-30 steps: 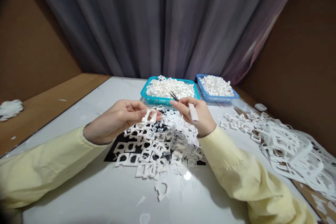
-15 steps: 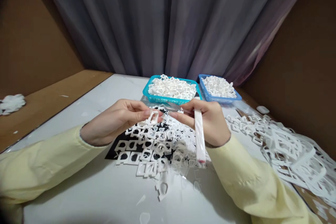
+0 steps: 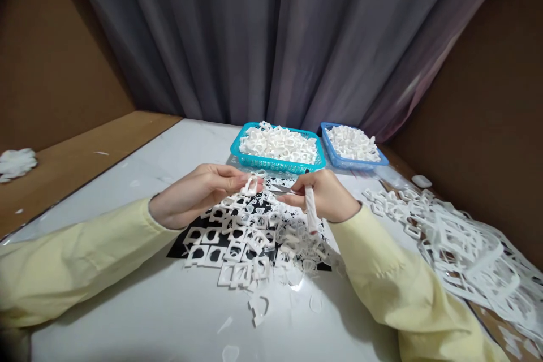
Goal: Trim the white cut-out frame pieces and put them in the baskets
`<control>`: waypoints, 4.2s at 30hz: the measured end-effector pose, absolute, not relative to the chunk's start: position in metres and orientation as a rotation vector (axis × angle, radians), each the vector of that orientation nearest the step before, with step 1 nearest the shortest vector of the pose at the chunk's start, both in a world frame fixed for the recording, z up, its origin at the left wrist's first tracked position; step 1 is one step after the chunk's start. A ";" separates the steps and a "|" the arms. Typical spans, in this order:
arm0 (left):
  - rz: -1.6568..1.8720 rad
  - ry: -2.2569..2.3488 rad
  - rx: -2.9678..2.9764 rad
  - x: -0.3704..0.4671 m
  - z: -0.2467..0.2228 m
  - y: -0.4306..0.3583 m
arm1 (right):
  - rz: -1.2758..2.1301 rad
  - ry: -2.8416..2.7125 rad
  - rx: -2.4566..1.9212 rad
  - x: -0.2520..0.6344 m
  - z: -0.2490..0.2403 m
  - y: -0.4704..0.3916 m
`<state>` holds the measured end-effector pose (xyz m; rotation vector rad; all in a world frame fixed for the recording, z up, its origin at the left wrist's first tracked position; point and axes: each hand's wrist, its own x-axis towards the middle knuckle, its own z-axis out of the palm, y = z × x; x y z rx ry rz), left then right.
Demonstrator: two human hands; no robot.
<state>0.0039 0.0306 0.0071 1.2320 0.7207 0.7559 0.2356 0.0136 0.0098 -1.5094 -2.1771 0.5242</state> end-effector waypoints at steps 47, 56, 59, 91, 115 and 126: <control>0.554 0.580 0.961 0.009 0.011 0.011 | 0.103 -2.136 -0.871 0.203 0.025 -0.048; 0.506 0.506 0.933 0.009 0.008 0.012 | 0.019 -2.161 -0.917 0.202 0.026 -0.047; 0.501 0.506 0.930 0.008 0.009 0.011 | -0.011 -2.169 -0.893 0.201 0.024 -0.046; 0.476 0.564 0.881 0.008 0.007 0.013 | -0.638 -2.494 -0.575 0.203 0.016 -0.036; 0.687 0.721 1.117 0.010 0.022 0.002 | -0.076 -2.039 -0.858 0.212 0.028 -0.046; 0.712 0.741 1.246 0.007 0.019 0.001 | -0.069 -2.098 -0.791 0.206 0.024 -0.047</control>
